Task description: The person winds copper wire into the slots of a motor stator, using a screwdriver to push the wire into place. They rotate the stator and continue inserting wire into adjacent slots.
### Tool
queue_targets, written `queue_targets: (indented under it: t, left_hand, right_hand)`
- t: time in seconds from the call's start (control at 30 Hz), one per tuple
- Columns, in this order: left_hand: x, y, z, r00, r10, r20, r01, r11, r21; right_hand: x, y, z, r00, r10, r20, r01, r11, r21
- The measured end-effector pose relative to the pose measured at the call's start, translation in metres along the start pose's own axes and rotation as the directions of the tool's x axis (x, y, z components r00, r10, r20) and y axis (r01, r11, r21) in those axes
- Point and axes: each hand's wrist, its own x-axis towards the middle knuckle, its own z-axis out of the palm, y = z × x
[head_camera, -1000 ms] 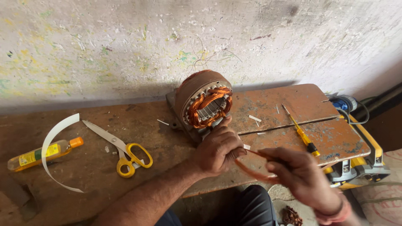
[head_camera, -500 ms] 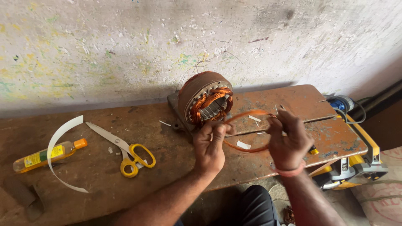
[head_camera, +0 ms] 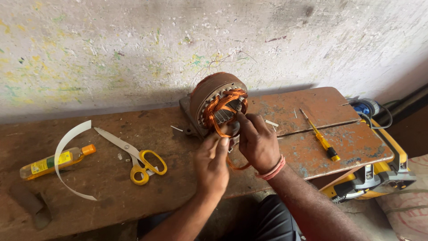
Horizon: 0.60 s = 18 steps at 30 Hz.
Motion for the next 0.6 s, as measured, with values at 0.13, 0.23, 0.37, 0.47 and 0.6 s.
queue_targets:
  t: [0.13, 0.23, 0.37, 0.47, 0.6]
  left_hand:
    - [0.014, 0.012, -0.044, 0.987, 0.101, -0.127, -0.083, 0.987, 0.141]
    - [0.066, 0.012, -0.076, 0.916, 0.361, -0.176, -0.304, 0.909, 0.284]
    - [0.160, -0.002, -0.099, 0.999, -0.029, 0.039, 0.017, 0.960, 0.281]
    - [0.199, -0.023, -0.100, 0.828, -0.451, 0.334, 0.418, 0.893, 0.168]
    - [0.224, -0.049, -0.086, 0.522, -0.566, 0.638, 0.625, 0.763, 0.166]
  right_hand:
    - [0.002, -0.002, 0.000, 0.999, 0.029, 0.046, -0.027, 0.999, -0.034]
    - [0.002, -0.006, -0.003, 0.997, 0.034, 0.062, -0.032, 0.999, -0.035]
    - [0.006, -0.011, -0.004, 0.993, 0.078, 0.092, -0.075, 0.996, -0.039]
    - [0.008, -0.013, -0.006, 0.990, 0.076, 0.121, -0.068, 0.995, -0.066]
    - [0.009, -0.015, -0.007, 0.971, 0.135, 0.198, -0.120, 0.989, -0.086]
